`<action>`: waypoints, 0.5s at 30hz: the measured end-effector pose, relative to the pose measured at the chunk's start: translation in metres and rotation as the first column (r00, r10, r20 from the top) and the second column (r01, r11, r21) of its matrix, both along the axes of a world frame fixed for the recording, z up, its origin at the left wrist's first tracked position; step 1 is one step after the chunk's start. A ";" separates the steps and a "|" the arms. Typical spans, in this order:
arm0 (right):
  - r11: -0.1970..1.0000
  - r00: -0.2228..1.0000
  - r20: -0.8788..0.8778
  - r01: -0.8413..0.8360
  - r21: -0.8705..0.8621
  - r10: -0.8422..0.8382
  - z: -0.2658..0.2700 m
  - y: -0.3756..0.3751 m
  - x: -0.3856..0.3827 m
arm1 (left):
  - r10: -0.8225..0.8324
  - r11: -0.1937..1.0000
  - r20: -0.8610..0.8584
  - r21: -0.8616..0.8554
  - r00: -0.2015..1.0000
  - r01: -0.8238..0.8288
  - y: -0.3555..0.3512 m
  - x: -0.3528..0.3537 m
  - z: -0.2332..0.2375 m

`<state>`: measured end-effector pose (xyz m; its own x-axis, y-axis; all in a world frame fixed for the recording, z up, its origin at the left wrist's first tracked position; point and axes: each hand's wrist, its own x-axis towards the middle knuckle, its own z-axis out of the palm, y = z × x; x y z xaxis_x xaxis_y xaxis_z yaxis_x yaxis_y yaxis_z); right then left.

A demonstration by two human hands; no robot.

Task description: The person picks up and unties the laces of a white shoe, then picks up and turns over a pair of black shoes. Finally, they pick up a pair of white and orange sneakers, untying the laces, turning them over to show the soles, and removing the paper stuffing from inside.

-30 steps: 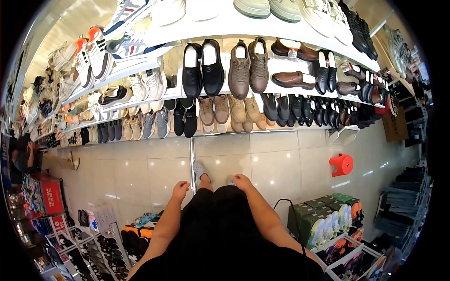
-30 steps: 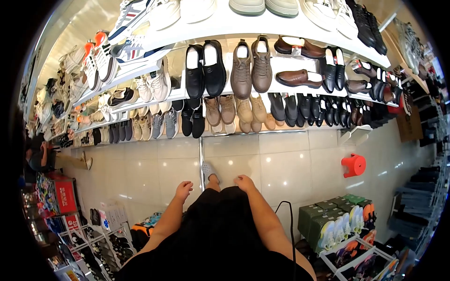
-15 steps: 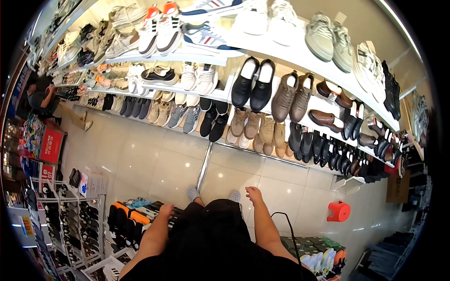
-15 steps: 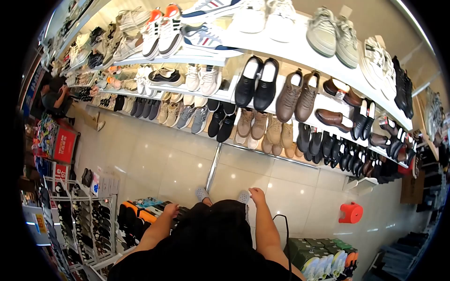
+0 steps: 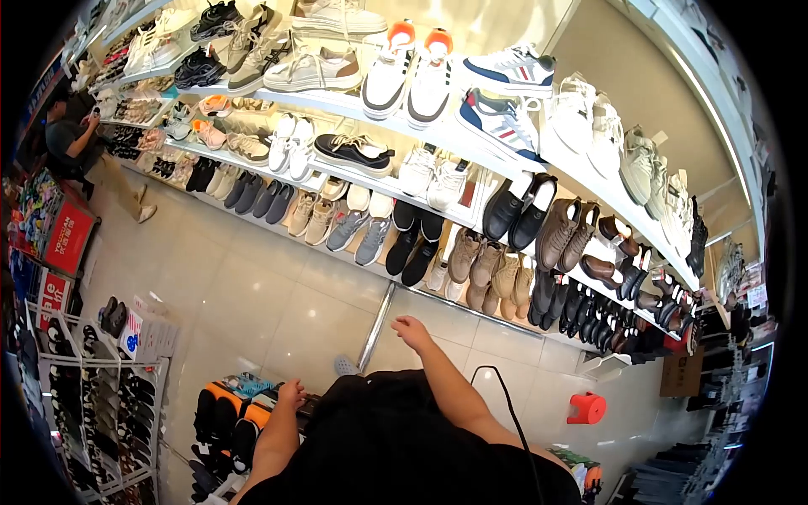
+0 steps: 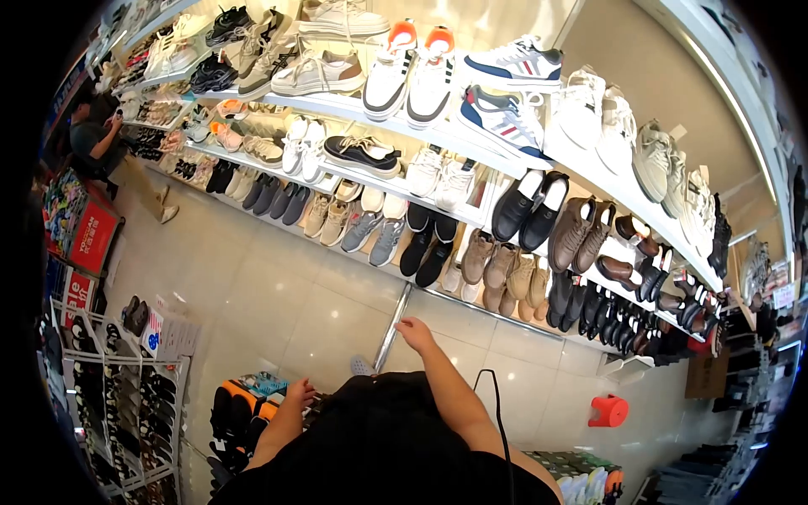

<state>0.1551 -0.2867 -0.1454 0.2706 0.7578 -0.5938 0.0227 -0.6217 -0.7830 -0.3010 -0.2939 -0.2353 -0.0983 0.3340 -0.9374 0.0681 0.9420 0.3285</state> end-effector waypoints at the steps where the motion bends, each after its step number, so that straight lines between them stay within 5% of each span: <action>1: 0.998 0.998 0.012 -0.061 0.022 0.060 -0.004 0.016 -0.021 | 0.027 0.999 0.007 -0.020 1.000 -0.027 0.007 -0.019 -0.007; 8: 0.905 0.903 0.085 -0.425 0.033 0.421 0.063 0.102 -0.102 | 0.155 0.988 0.032 -0.017 0.987 -0.154 0.075 -0.059 0.016; 15: 0.929 0.933 0.027 -0.360 0.087 0.359 0.020 0.202 -0.114 | 0.023 0.998 0.178 0.054 0.984 -0.033 0.197 -0.012 0.022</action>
<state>0.0414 -0.0848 -0.1257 -0.0246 0.8550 -0.5180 0.2400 -0.4980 -0.8333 -0.3126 -0.0970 -0.2130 0.0573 0.3860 -0.9207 -0.0219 0.9225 0.3854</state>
